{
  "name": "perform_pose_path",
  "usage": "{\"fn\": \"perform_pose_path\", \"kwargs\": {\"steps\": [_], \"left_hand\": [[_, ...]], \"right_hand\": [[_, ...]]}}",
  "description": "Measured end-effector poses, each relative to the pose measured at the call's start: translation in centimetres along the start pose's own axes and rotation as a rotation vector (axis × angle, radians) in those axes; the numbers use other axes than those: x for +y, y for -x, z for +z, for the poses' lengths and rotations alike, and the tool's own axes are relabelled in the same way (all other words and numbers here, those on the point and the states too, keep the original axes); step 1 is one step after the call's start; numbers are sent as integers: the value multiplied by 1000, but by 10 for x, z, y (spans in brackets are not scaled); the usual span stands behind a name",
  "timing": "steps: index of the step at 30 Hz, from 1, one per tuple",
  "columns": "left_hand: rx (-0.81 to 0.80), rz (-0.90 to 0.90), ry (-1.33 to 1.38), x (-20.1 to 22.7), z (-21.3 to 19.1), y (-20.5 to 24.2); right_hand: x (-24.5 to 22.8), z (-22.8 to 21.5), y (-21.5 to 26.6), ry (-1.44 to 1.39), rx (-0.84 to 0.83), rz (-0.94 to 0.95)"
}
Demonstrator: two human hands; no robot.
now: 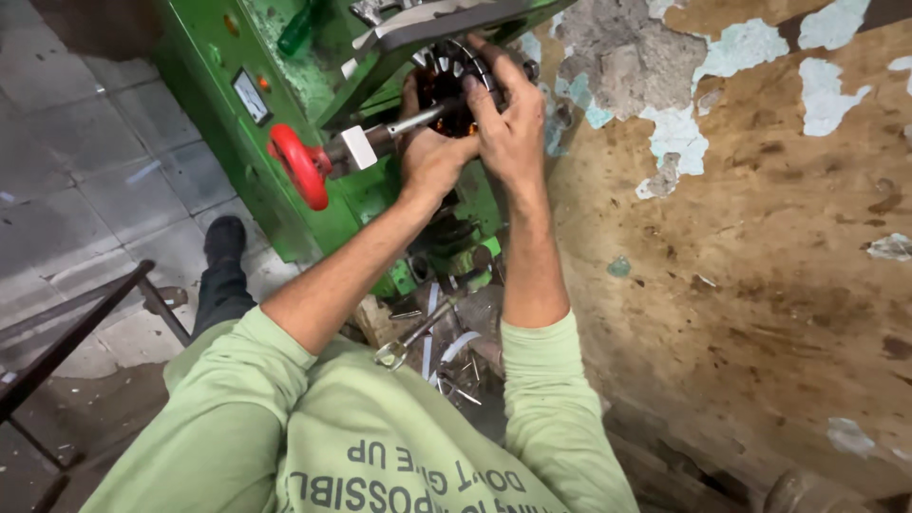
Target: The person operates a green metalworking machine, likely a lathe, by turning a red handwheel and adjusting a metal component held in the chuck. The person uses both hands to manipulate the machine's controls and the workpiece.
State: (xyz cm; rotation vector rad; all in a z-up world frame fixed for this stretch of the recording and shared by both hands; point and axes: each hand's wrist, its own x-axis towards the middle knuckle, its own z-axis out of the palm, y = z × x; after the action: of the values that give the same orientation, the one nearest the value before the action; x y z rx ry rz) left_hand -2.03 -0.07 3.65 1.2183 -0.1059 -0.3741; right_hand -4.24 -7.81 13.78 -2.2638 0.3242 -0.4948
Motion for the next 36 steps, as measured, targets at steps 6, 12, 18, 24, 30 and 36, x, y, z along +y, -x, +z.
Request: {"fn": "perform_pose_path", "kwargs": {"steps": [6,12,18,24,30,36], "left_hand": [[-46,49,6,23,-4,-3],[-61,-20,23,22,1,-2],[-28,68,-110,20,-1,-2],[-136,-152,220,22,1,-3],[-110,51,-143,-3,-3,-13],[-133,117,-6,-16,0,-18]], "right_hand": [[39,-38,-14,-300,-113,-4],[127,-68,-28,-515,-132,224],[153,-87,-56,-442,-335,351],[136,-90,-91,-276,-450,693],[88,-91,-34,-23,-185,249],[-11,21,191,167,-116,74]]}}
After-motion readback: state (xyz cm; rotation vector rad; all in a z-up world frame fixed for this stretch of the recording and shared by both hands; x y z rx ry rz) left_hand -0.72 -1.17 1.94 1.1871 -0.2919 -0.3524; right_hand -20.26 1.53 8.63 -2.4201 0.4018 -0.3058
